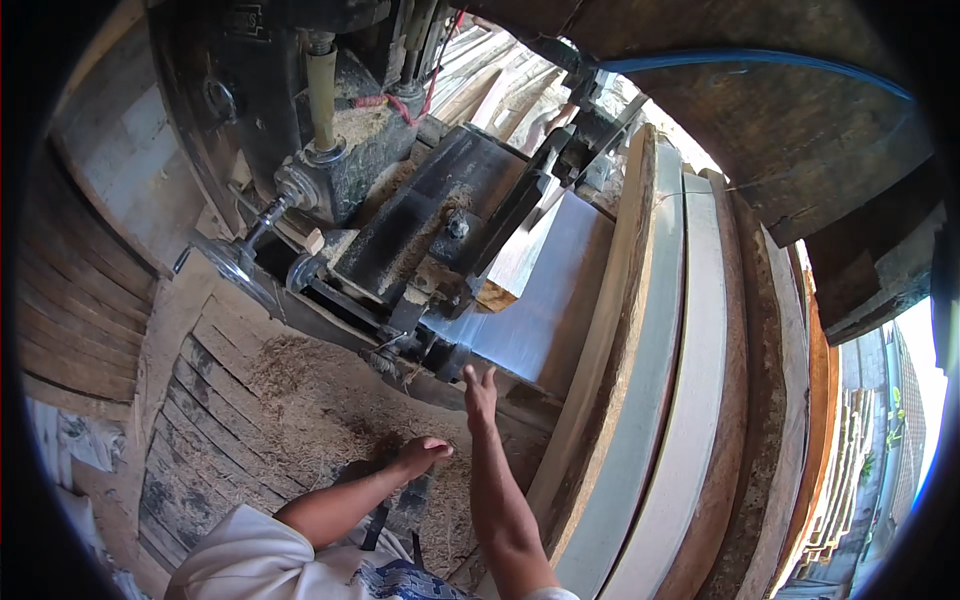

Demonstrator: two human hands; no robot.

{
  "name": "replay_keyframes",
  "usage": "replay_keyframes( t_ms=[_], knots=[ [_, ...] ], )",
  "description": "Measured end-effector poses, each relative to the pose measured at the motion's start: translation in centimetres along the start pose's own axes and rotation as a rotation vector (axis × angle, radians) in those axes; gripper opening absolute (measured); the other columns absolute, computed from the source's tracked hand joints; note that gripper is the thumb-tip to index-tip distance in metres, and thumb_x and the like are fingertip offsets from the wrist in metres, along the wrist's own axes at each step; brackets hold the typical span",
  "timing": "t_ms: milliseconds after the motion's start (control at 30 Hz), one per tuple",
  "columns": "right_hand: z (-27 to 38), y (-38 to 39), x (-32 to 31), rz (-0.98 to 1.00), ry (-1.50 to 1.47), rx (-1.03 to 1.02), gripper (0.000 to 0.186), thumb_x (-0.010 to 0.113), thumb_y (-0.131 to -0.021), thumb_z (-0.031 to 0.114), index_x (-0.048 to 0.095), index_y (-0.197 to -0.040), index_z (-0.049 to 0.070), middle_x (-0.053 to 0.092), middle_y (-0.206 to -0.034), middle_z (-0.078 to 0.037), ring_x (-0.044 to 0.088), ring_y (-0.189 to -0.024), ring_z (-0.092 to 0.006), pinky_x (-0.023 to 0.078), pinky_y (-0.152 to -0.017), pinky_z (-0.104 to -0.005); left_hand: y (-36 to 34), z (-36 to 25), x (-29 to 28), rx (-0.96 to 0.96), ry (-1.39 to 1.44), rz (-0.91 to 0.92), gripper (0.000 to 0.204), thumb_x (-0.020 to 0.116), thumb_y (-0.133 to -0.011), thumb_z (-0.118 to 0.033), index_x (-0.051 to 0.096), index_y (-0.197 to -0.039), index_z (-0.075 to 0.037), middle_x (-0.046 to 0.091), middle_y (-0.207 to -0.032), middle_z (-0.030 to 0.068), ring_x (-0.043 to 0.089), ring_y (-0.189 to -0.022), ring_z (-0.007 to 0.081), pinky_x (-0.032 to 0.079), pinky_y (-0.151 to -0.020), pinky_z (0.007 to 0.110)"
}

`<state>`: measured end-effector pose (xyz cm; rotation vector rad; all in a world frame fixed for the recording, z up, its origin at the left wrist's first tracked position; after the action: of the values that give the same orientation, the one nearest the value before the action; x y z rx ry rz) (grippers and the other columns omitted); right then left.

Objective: The person passes long wooden beams through a thickness planer multiple times, adjusting the machine height between passes and measuring the thickness with a tape measure.

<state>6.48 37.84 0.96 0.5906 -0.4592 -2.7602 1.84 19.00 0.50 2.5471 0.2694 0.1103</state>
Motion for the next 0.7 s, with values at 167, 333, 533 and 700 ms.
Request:
replay_keyframes(
  t_ms=[167, 333, 533, 700],
  knots=[
    [-17.9, 18.3, -0.2, 0.055, 0.216, 0.375, 0.086, 0.064, -0.086, 0.046, 0.030, -0.145, -0.005, 0.038, -0.145, -0.029, 0.035, -0.138, -0.0351, 0.031, -0.110, -0.0361, 0.0, 5.0, -5.2, 0.002, -0.128, -0.013, 0.045, 0.061, -0.085, -0.044, 0.071, -0.100, -0.002, 0.071, -0.093, 0.0107, 0.065, -0.090, 0.0194, 0.048, -0.082, 0.032],
    [-29.5, 33.3, -4.0, 0.198, 0.404, 0.681, 0.092, 0.063, -0.082, 0.056, 0.030, -0.146, -0.001, 0.040, -0.143, -0.029, 0.039, -0.135, -0.0369, 0.033, -0.110, -0.0394, 1.5, 2.5, -11.7, 0.064, -0.410, -0.190, 0.053, 0.066, -0.079, -0.052, 0.071, -0.092, -0.001, 0.071, -0.087, 0.0143, 0.067, -0.087, 0.0259, 0.049, -0.080, 0.035],
    [-31.8, 36.9, -8.0, 0.122, 0.420, 0.647, 0.091, 0.059, -0.083, 0.058, 0.031, -0.146, -0.001, 0.047, -0.136, -0.030, 0.045, -0.129, -0.0403, 0.038, -0.106, -0.0418, -2.6, -1.1, -12.4, -0.013, -0.244, -0.157, 0.059, 0.063, -0.075, -0.068, 0.063, -0.085, -0.009, 0.062, -0.081, 0.0051, 0.057, -0.075, 0.0131, 0.047, -0.064, 0.031],
    [-31.9, 40.0, -4.8, 0.055, 0.303, 0.455, 0.087, 0.060, -0.083, 0.055, 0.032, -0.146, 0.001, 0.050, -0.133, -0.030, 0.047, -0.127, -0.0416, 0.039, -0.105, -0.0429, -3.3, -4.1, -10.3, -0.034, -0.075, -0.261, 0.088, 0.058, -0.070, -0.081, 0.049, -0.122, -0.010, 0.059, -0.099, 0.0074, 0.056, -0.088, 0.0188, 0.048, -0.074, 0.036]
  ],
)
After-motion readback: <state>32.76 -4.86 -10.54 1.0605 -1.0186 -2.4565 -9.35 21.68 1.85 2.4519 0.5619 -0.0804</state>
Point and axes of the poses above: each hand's wrist, its own y-axis away from the middle knuckle, its own x-axis out of the palm, z = x × y, the point moved 7 cm from there along -y, towards the middle knuckle
